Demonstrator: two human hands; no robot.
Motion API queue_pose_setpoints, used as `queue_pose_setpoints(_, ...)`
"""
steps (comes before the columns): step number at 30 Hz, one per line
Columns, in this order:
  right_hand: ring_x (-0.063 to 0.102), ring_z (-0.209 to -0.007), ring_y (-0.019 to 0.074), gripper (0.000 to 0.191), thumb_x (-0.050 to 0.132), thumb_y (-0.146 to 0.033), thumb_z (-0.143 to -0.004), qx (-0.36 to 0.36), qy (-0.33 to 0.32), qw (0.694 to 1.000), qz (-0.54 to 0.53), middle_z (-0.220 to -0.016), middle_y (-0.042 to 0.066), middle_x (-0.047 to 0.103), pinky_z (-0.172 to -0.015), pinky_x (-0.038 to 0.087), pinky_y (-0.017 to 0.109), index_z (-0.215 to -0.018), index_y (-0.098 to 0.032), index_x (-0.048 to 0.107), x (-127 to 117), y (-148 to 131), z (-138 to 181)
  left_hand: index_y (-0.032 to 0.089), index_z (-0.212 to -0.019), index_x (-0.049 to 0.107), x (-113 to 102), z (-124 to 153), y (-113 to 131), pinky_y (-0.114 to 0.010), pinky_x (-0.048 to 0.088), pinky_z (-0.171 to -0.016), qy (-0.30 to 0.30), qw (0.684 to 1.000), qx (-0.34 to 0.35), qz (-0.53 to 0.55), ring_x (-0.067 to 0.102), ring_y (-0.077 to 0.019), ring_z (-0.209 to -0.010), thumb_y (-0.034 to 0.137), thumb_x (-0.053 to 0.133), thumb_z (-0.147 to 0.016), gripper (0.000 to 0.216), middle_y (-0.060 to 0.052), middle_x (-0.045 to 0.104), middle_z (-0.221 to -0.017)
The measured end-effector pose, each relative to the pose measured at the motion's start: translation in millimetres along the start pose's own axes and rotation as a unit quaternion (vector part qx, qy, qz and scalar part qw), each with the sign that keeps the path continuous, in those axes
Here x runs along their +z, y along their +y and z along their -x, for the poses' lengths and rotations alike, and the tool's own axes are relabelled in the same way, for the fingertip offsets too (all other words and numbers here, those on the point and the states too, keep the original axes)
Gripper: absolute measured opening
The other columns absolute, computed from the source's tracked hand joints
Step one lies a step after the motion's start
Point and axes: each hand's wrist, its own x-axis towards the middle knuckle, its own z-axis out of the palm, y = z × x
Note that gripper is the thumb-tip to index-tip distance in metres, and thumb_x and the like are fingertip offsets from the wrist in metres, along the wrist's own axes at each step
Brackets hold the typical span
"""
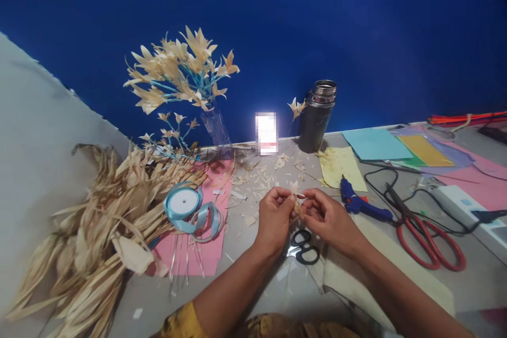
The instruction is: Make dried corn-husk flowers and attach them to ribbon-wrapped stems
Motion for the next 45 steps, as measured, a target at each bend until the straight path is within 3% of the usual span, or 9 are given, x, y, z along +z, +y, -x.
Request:
queue_pose_setpoints(3, 0.047, -0.058, 0.0115, 0.028, 0.066, -0.030, -0.074, 0.002, -0.019, 1.000, 0.002, -0.078, -0.001, 0.064, -0.056, 0.038, 0.025, -0.100, -0.018, 0.065, -1.2, 0.5, 3.6, 0.018, -0.083, 0.055, -0.4, -2.1, 0.1, -0.019, 0.033, -0.046, 0.006, 0.998, -0.028, 0.051, 0.047, -0.0070, -0.046, 0.031, 0.076, -0.068, 0.029, 0.006, 0.057, -0.053)
queue_pose_setpoints(7, 0.046, -0.058, 0.0121, 0.022, 0.065, -0.034, -0.077, 0.016, -0.042, 0.999, -0.005, -0.069, -0.003, 0.060, -0.056, 0.036, 0.026, -0.092, -0.018, 0.068, -2.0, 1.9, 7.4, 0.018, -0.082, 0.054, -0.1, -3.0, 0.0, -0.018, 0.033, -0.044, 0.008, 0.997, -0.017, 0.075, 0.047, -0.0072, -0.046, 0.031, 0.078, -0.067, 0.031, 0.006, 0.058, -0.053)
queue_pose_setpoints(15, 0.055, -0.063, 0.0141, 0.020, 0.072, -0.037, -0.072, 0.037, 0.009, 0.994, -0.098, -0.067, 0.000, 0.067, -0.061, 0.041, 0.026, -0.071, -0.018, 0.070, 5.6, 0.4, 5.2, 0.018, -0.084, 0.054, -0.5, 0.6, 1.3, -0.019, 0.035, -0.045, -0.005, 0.998, 0.001, 0.063, 0.049, -0.0078, -0.044, 0.032, 0.077, -0.071, 0.029, 0.004, 0.061, -0.054)
queue_pose_setpoints(21, 0.048, -0.050, 0.0111, 0.021, 0.076, -0.037, -0.065, 0.096, 0.013, 0.979, -0.180, -0.058, -0.001, 0.064, -0.054, 0.038, 0.025, -0.065, -0.019, 0.067, 8.7, -3.3, 4.9, 0.018, -0.085, 0.055, -3.0, 2.2, 1.1, -0.020, 0.037, -0.045, -0.004, 0.998, -0.007, 0.061, 0.050, -0.0086, -0.041, 0.033, 0.079, -0.070, 0.031, 0.004, 0.061, -0.052)
queue_pose_setpoints(30, 0.055, -0.062, 0.0147, 0.013, 0.070, -0.031, -0.071, 0.038, 0.043, 0.990, -0.128, -0.062, -0.001, 0.065, -0.061, 0.042, 0.027, -0.066, -0.020, 0.065, 11.8, 9.9, 5.6, 0.015, -0.077, 0.058, -5.5, -0.6, 2.5, -0.018, 0.035, -0.046, -0.070, 0.972, -0.117, 0.194, 0.045, -0.0054, -0.045, 0.025, 0.087, -0.060, 0.036, 0.005, 0.054, -0.052)
queue_pose_setpoints(37, 0.052, -0.056, 0.0141, 0.019, 0.073, -0.036, -0.070, 0.036, 0.061, 0.988, -0.138, -0.058, -0.001, 0.062, -0.057, 0.040, 0.027, -0.067, -0.020, 0.064, 6.8, 8.6, 5.6, 0.014, -0.081, 0.059, -9.7, 2.2, 7.2, -0.019, 0.034, -0.043, -0.037, 0.981, -0.071, 0.178, 0.050, -0.0042, -0.048, 0.030, 0.088, -0.064, 0.038, -0.002, 0.068, -0.081)
queue_pose_setpoints(45, 0.054, -0.059, 0.0162, 0.022, 0.074, -0.041, -0.073, -0.007, 0.124, 0.990, -0.066, -0.062, 0.000, 0.063, -0.058, 0.044, 0.029, -0.069, -0.020, 0.067, 7.2, 6.6, 7.7, 0.016, -0.083, 0.055, -5.2, 10.5, 7.4, -0.018, 0.034, -0.044, -0.026, 0.978, -0.045, 0.203, 0.050, -0.0045, -0.049, 0.030, 0.089, -0.064, 0.041, 0.001, 0.066, -0.077)
